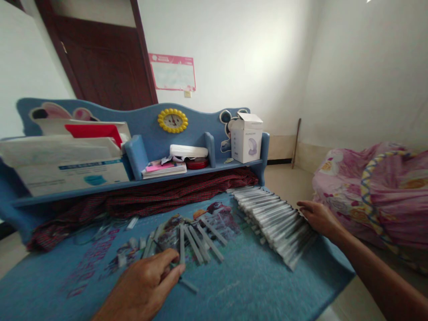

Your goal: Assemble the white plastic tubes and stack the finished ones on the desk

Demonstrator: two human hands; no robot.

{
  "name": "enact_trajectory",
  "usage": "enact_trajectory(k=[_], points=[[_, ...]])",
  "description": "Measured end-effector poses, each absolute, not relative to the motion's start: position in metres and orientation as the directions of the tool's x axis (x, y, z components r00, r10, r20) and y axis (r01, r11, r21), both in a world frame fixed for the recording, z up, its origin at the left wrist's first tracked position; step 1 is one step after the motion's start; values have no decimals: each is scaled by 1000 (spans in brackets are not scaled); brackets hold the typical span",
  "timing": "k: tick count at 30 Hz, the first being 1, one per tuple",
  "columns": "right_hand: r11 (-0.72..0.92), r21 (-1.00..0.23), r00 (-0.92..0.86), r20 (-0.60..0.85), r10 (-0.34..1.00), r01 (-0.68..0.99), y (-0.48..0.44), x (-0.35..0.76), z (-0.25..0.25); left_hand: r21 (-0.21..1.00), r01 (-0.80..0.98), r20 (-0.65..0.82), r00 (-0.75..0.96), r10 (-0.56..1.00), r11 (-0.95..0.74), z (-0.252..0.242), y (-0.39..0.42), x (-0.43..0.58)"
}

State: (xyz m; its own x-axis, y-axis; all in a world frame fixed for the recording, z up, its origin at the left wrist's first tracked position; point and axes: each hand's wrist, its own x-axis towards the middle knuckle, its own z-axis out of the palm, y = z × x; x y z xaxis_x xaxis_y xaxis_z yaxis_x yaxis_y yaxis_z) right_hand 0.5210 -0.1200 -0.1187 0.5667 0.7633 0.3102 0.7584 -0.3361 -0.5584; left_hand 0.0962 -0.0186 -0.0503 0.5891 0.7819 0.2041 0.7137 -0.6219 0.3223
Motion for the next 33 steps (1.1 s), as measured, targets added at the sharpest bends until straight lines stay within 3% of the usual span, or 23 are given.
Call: enact_trajectory(k=[4,9,17,23,33], points=[[-251,-682,566,286,773,687,-117,527,-123,298,734,56,625,779,-611,-53,-20,93],[-166,-801,588,264,764,575,-117,521,-119,281,752,-2,622,783,-597,-55,-20,89],[-97,-896,633,225,740,432,-115,517,-111,341,721,49,626,778,-603,-53,-22,88],[-3,-972,696,165,699,234,-120,515,-105,345,715,74,626,777,-609,-57,-19,86],[199,-980,719,151,679,18,-130,497,-76,314,716,36,648,761,-624,-60,-19,86]])
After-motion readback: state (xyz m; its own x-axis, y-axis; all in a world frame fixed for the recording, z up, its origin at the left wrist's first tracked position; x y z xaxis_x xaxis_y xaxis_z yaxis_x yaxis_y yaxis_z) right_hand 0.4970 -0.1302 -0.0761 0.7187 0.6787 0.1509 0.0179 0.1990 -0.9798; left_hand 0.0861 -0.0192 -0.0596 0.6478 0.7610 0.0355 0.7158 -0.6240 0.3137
